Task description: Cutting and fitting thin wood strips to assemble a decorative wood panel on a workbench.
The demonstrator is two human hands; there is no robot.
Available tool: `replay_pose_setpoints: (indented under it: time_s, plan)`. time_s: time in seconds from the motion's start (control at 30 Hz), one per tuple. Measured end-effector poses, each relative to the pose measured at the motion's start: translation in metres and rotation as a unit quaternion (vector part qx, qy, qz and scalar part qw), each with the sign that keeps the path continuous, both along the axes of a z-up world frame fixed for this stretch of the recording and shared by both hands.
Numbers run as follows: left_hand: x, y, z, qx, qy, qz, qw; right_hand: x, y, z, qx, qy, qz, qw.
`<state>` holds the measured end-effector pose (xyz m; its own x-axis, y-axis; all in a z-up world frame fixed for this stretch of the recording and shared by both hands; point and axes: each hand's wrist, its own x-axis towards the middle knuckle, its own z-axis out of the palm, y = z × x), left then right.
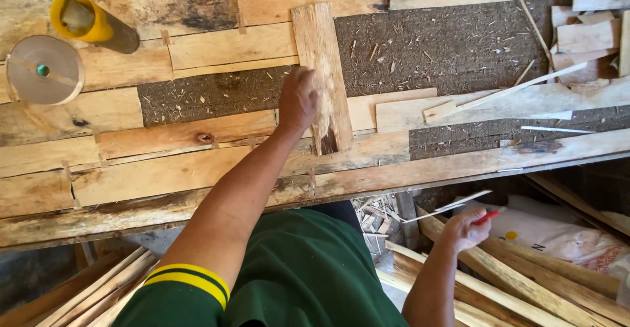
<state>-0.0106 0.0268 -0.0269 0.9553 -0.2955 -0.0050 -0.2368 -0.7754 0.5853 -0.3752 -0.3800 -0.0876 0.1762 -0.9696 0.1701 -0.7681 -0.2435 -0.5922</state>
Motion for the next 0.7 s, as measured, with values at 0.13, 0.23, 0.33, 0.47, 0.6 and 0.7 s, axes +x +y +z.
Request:
replay_pose_setpoints:
  time_s: [0.13,0.23,0.33,0.47,0.6,0.7]
  plan:
    - [0.008,-0.009,0.014,-0.103,0.092,0.263,0.955,0.061,0.055,0.05,-0.038,0.028,0.112,0.993]
    - [0.016,-0.015,0.04,-0.126,0.218,0.353,0.901,0.119,0.097,0.09,-0.109,0.025,0.268,0.957]
    - [0.019,-0.021,0.025,-0.097,0.227,0.393,0.886,0.177,0.112,0.108,-0.062,0.045,0.365,0.928]
    - [0.027,-0.028,-0.022,-0.085,0.209,0.427,0.876,0.254,0.112,0.105,-0.139,0.027,0.463,0.875]
    - [0.025,-0.033,-0.007,-0.208,0.277,0.423,0.837,0.317,0.083,0.092,-0.094,0.032,0.481,0.871]
    - [0.013,-0.035,0.028,-0.279,0.302,0.4,0.819,0.342,0.069,0.071,-0.091,0.082,0.476,0.871]
